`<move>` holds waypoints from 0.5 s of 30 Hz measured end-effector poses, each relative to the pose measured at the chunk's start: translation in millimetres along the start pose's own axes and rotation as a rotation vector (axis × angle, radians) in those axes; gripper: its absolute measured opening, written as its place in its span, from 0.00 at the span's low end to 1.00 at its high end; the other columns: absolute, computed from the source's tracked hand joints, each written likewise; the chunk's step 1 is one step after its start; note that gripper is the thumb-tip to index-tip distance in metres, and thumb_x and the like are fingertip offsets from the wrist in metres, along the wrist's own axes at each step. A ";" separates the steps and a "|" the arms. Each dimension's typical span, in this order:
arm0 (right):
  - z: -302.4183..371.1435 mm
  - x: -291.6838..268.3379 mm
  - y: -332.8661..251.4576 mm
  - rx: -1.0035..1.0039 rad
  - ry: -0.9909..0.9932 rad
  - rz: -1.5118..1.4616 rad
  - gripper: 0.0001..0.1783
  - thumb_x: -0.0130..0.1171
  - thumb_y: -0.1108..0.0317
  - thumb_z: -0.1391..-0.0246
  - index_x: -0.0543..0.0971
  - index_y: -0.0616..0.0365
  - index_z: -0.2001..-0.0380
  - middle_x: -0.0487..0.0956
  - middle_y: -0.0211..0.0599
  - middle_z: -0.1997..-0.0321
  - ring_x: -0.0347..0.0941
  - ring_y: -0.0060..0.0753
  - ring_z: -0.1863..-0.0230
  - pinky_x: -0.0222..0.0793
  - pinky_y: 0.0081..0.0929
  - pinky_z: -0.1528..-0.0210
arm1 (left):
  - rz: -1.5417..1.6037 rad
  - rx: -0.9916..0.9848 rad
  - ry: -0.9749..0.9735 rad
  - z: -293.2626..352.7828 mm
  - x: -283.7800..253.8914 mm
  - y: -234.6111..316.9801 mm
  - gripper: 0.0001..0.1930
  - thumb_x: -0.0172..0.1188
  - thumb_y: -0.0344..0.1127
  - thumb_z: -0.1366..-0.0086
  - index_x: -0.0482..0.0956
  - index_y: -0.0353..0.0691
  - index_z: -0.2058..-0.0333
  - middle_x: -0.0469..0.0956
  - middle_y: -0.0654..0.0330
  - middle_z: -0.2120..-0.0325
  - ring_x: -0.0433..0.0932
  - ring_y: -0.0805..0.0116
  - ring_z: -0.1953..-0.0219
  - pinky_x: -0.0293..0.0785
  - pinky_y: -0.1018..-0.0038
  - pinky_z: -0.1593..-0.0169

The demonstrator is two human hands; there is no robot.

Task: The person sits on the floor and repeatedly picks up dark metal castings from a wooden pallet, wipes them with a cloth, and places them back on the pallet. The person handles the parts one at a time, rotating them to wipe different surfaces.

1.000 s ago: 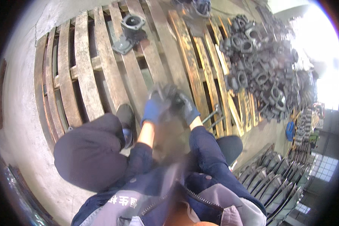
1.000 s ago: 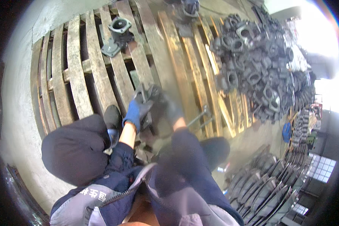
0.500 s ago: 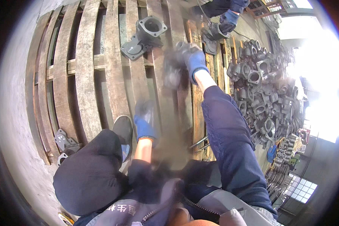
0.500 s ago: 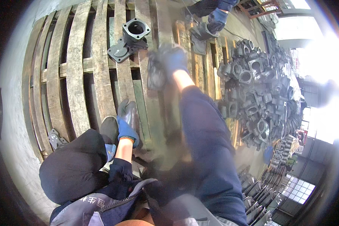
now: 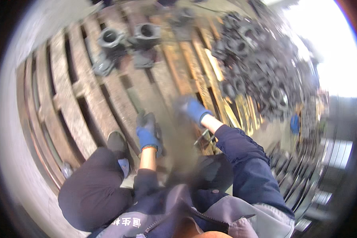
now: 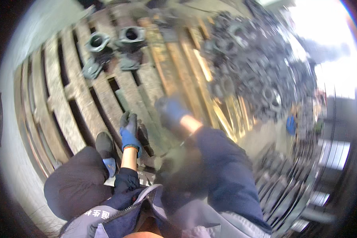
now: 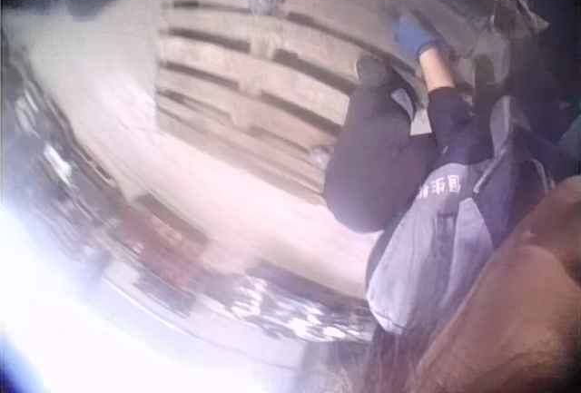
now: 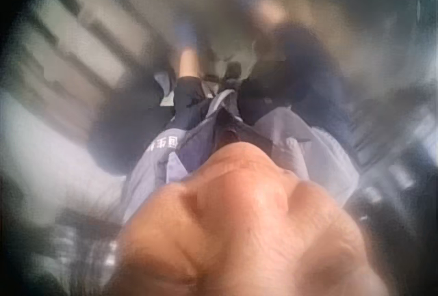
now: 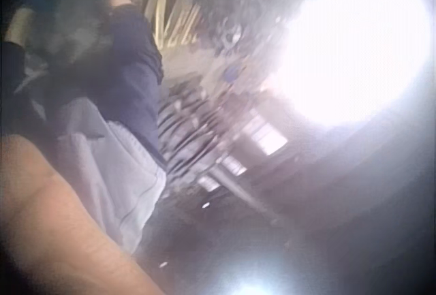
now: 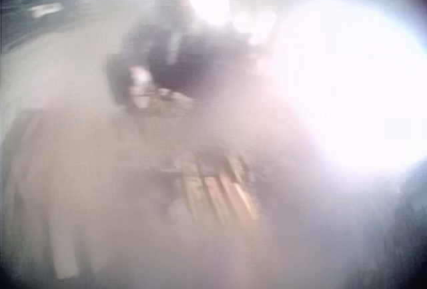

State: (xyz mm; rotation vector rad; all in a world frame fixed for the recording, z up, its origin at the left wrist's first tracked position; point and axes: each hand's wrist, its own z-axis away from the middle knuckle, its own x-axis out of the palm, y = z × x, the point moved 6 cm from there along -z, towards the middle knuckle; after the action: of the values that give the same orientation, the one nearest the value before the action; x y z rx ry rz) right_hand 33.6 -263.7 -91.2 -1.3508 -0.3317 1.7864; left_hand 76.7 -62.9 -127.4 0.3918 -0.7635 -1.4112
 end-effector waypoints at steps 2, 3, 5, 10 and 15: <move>61.5 -3.4 -11.6 -0.151 -0.141 0.086 0.20 0.54 0.52 0.40 0.83 0.56 0.59 0.83 0.41 0.58 0.79 0.41 0.59 0.70 0.36 0.49 | -0.093 0.085 -0.033 1.7 11.0 -1.3 0.26 0.59 0.33 0.37 0.65 0.40 0.40 0.75 0.57 0.61 0.75 0.67 0.68 0.76 0.71 0.66; 87.6 -10.7 -14.6 -0.096 -0.223 -0.090 0.21 0.54 0.51 0.39 0.82 0.57 0.58 0.83 0.42 0.58 0.79 0.40 0.59 0.70 0.35 0.48 | -0.038 0.039 -0.095 6.3 18.0 -9.8 0.26 0.58 0.33 0.36 0.65 0.39 0.40 0.75 0.55 0.60 0.76 0.65 0.65 0.77 0.69 0.62; 133.2 -40.0 -38.8 -0.172 -0.188 -0.644 0.23 0.54 0.50 0.39 0.82 0.60 0.57 0.83 0.43 0.57 0.79 0.40 0.58 0.71 0.34 0.48 | -0.074 -0.043 -0.141 9.9 28.3 -20.8 0.20 0.58 0.34 0.36 0.71 0.39 0.46 0.76 0.56 0.62 0.76 0.65 0.64 0.77 0.70 0.60; 163.2 -83.6 -27.6 0.341 0.274 -0.149 0.20 0.46 0.54 0.35 0.81 0.56 0.57 0.83 0.44 0.60 0.81 0.43 0.62 0.74 0.39 0.53 | -0.279 0.129 -0.499 39.0 71.9 -23.4 0.16 0.56 0.38 0.34 0.76 0.31 0.54 0.78 0.57 0.66 0.78 0.67 0.64 0.75 0.72 0.54; 174.3 -99.7 -56.4 0.273 0.648 -0.020 0.19 0.54 0.50 0.42 0.83 0.55 0.67 0.82 0.45 0.72 0.80 0.50 0.70 0.75 0.40 0.61 | -0.433 0.292 -0.721 83.9 99.3 -11.8 0.19 0.53 0.38 0.32 0.74 0.29 0.49 0.77 0.55 0.58 0.77 0.65 0.58 0.72 0.71 0.49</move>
State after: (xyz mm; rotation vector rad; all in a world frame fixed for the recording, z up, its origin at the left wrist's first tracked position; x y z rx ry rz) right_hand -88.9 -257.5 77.6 -1.6194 0.2413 1.2285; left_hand 9.0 -145.0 -51.8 0.2745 -1.5510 -1.8809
